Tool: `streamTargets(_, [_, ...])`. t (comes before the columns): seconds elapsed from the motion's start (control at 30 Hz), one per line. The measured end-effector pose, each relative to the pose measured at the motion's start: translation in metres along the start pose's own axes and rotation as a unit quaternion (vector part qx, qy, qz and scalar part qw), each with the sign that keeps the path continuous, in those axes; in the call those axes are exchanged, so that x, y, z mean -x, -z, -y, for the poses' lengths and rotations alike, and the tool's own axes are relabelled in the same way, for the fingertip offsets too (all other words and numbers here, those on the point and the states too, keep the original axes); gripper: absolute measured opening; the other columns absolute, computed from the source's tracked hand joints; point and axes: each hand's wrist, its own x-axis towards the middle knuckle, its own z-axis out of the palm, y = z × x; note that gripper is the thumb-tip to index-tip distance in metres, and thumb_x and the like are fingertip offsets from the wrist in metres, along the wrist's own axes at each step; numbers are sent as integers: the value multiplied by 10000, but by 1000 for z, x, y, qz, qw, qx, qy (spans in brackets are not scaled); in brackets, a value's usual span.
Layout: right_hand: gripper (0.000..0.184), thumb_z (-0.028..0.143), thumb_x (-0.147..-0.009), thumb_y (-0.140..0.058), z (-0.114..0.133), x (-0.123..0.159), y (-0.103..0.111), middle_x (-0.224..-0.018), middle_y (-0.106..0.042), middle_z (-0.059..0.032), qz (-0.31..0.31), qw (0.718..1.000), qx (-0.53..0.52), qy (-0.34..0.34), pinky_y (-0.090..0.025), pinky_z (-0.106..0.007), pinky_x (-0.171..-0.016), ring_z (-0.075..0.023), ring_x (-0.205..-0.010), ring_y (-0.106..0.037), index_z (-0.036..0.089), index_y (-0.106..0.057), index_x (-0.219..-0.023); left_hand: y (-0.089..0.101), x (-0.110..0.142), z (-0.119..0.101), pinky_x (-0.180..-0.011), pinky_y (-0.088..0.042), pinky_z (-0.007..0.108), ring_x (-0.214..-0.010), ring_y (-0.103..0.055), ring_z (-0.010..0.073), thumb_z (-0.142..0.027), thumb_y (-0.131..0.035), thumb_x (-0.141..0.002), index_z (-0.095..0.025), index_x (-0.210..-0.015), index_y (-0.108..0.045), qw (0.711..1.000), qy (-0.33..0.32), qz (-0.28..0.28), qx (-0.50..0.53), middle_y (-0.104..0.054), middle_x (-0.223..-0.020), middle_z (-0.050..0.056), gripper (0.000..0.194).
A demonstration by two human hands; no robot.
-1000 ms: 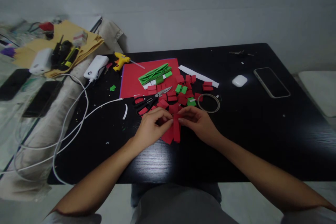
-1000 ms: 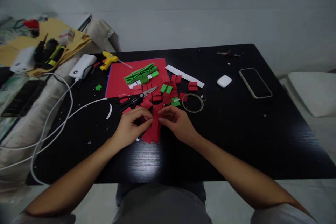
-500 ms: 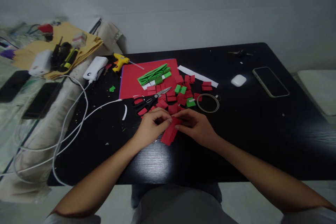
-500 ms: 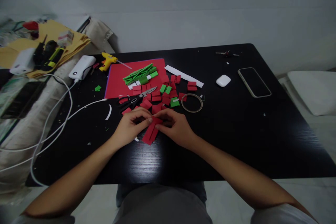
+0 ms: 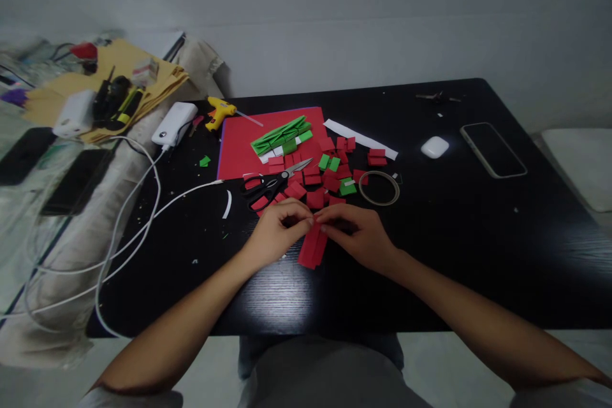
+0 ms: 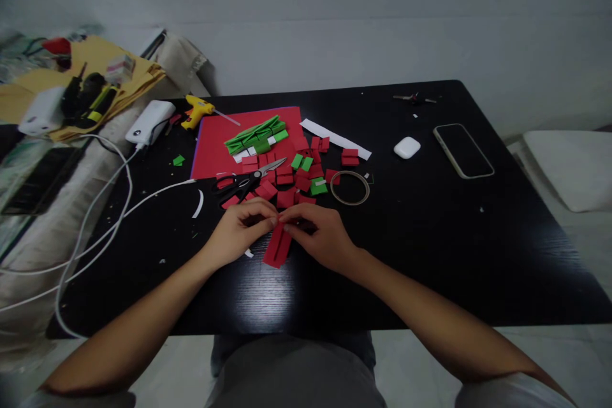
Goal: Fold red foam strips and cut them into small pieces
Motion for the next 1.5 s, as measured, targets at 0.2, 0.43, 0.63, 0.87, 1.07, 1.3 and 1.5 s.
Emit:
streamTargets(0.2, [100, 188, -900, -753, 0, -2, 6, -1024, -826, -49, 46, 998, 16, 27, -645, -282, -799, -189, -911, -798, 232, -800, -977, 12, -2, -5, -688, -461, 296, -764, -624, 161, -258, -660, -909, -157, -827, -754, 997, -7, 68, -33, -701, -911, 67, 160])
streamTargets(0.43, [94, 231, -904, -767, 0, -2, 7, -1001, -835, -27, 48, 999, 10, 3, -643, -305, -814, -200, -898, -800, 258, -815, -980, 20, -4, -11, -664, -464, 271, -731, -602, 133, -186, -643, -896, -161, -856, -746, 993, -36, 107, -43, -695, -941, 56, 113])
streamTargets(0.63, [99, 281, -889, -784, 1, -2, 7, -954, -840, -13, 43, 999, 8, -29, -653, -325, -792, -207, -851, -800, 271, -821, -981, 20, -4, -11, -681, -481, 276, -742, -620, 136, -181, -651, -890, -167, -865, -748, 992, -43, 105, -48, -701, -951, 55, 102])
streamTargets(0.87, [107, 250, -876, -795, 2, -2, 7, -930, -842, -16, 27, 999, 11, -34, -637, -306, -770, -203, -819, -800, 259, -824, -979, 20, -4, -11, -701, -486, 273, -762, -630, 141, -186, -664, -887, -153, -867, -745, 993, -28, 106, -32, -708, -957, 64, 90])
streamTargets(1.07, [104, 252, -888, -774, 4, -2, 7, -913, -844, -16, 17, 999, 24, -35, -634, -300, -750, -200, -793, -800, 256, -828, -977, 19, -4, -11, -703, -489, 269, -764, -625, 137, -242, -692, -913, -145, -899, -746, 994, -14, 110, -8, -702, -953, 65, 112])
streamTargets(1.3, [105, 247, -892, -752, 6, -1, 5, -915, -839, -31, 8, 999, 28, -22, -639, -303, -733, -203, -789, -799, 245, -818, -974, 17, -5, -13, -755, -509, 281, -820, -652, 157, -267, -716, -927, -155, -885, -749, 994, -26, 107, 3, -699, -921, 58, 124])
streamTargets(1.5, [146, 258, -884, -753, 6, 0, 5, -956, -830, -43, -1, 999, 21, -25, -651, -316, -759, -205, -812, -794, 240, -801, -1021, 16, -4, -11, -746, -509, 295, -820, -657, 168, -310, -696, -949, -151, -897, -748, 995, -21, 101, -6, -715, -927, 66, 176])
